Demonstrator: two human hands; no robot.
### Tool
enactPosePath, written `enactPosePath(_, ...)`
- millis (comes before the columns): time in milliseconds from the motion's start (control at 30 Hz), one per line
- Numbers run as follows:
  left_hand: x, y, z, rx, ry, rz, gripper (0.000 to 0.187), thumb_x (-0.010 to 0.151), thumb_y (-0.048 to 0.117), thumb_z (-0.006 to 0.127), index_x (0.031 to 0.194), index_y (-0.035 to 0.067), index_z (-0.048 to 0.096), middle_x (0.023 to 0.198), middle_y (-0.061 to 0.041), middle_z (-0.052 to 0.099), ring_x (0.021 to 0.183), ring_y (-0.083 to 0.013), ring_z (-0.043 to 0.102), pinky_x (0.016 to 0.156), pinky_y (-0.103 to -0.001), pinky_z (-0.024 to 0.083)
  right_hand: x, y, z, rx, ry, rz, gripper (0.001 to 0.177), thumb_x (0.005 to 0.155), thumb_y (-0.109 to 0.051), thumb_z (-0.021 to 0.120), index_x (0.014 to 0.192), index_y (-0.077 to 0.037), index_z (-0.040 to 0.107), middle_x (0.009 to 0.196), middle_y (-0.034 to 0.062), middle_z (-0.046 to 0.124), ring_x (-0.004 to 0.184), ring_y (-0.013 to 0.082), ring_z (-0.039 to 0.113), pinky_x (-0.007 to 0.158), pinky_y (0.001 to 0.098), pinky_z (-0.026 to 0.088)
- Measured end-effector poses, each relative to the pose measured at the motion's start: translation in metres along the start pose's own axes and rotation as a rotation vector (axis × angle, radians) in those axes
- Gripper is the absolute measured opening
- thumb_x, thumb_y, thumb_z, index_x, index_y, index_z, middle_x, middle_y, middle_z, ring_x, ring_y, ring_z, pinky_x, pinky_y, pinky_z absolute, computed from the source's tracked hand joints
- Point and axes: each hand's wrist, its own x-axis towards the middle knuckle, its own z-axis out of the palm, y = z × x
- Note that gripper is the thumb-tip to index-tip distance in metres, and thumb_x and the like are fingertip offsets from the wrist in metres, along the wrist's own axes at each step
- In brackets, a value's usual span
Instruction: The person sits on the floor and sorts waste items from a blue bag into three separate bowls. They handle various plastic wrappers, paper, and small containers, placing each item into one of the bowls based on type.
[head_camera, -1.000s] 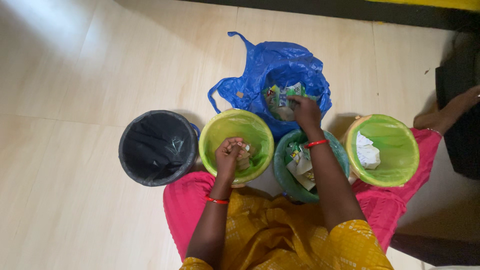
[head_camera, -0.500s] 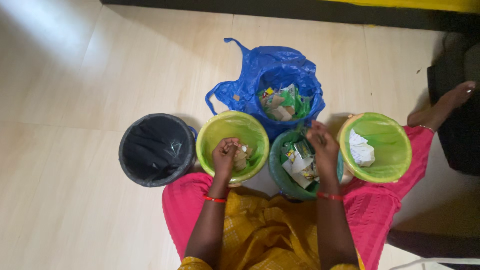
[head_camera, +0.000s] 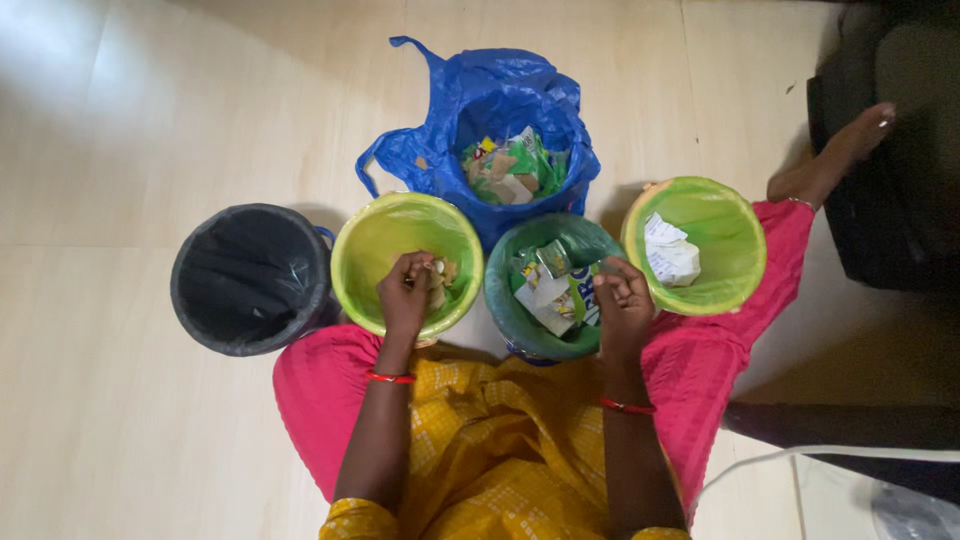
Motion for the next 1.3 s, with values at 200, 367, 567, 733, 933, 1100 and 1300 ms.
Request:
enactPosePath(200,-0.010,0.013,0.000,0.135,-0.035,-0.042,0.015,0.097,0.011,0.065,0.107,0.006,0.075,0.089,-0.009,0.077,0.073,-0.0149,0.070,0.070,-0.030,0.055,-0.003,0.004,0.000,0.124,0.028,-0.005,0.040,0.090,0.003,0.069,0.124,-0.008,0.052,0.108,0.0073,0.072,0.096,0.0092,0.069,0.085,0.0232,0.056)
enactPosePath(367,-0.009,0.015,-0.001,0.154,-0.067,-0.006,0.015,0.098,0.010,0.063,0.108,0.007,0.074,0.086,-0.011,0.075,0.071,-0.0163,0.073,0.067,-0.031,0.056,-0.011,0.006,-0.003,-0.288,-0.079,-0.067,0.020,0.100,-0.001,0.069,0.119,-0.003,0.073,0.121,0.0063,0.070,0.093,0.0113,0.067,0.083,0.0245,0.055)
enactPosePath(567,-0.001,0.015,0.008,0.146,-0.115,-0.051,0.018,0.094,0.006,0.063,0.108,0.008,0.075,0.085,-0.010,0.077,0.068,-0.0181,0.073,0.065,-0.031,0.057,-0.011,-0.014,0.021,-0.663,-0.240,-0.237,0.037,0.087,-0.001,0.071,0.123,-0.008,0.070,0.125,0.0114,0.067,0.100,0.0231,0.070,0.069,0.0292,0.062)
enactPosePath(733,0.005,0.018,0.015,0.167,-0.155,-0.030,0.015,0.096,0.007,0.063,0.107,0.008,0.074,0.089,-0.010,0.077,0.068,-0.0191,0.074,0.064,-0.031,0.057,-0.016,-0.030,0.033,-0.765,-0.287,-0.234,0.037,0.089,-0.004,0.069,0.125,-0.011,0.070,0.125,0.0115,0.068,0.089,0.0242,0.073,0.071,0.0311,0.060)
enactPosePath(933,0.012,0.048,0.049,0.104,-0.102,0.159,0.020,0.089,0.003,0.066,0.108,0.007,0.072,0.106,-0.013,0.072,0.093,-0.0281,0.073,0.077,-0.037,0.059,-0.015,-0.037,0.040,-0.810,-0.244,-0.176,0.033,0.091,-0.011,0.070,0.124,-0.012,0.068,0.114,0.0096,0.072,0.083,0.0220,0.074,0.068,0.0332,0.060)
enactPosePath(1100,0.060,0.065,0.095,0.204,-0.155,0.399,0.014,0.091,0.006,0.067,0.104,0.006,0.070,0.110,-0.016,0.071,0.108,-0.0373,0.066,0.096,-0.047,0.051,-0.014,-0.042,0.042,-0.794,-0.248,-0.159,0.029,0.092,-0.010,0.068,0.121,-0.010,0.069,0.110,0.0117,0.072,0.081,0.0242,0.073,0.068,0.0336,0.059)
enactPosePath(1300,0.155,0.024,0.167,0.714,-0.440,0.511,0.026,0.082,0.008,0.063,0.105,0.011,0.075,0.116,-0.019,0.069,0.110,-0.0380,0.065,0.090,-0.048,0.055,-0.014,-0.044,0.044,-0.785,-0.261,-0.167,0.026,0.095,-0.010,0.064,0.120,-0.009,0.070,0.111,0.0113,0.075,0.081,0.0232,0.074,0.068,0.0334,0.060)
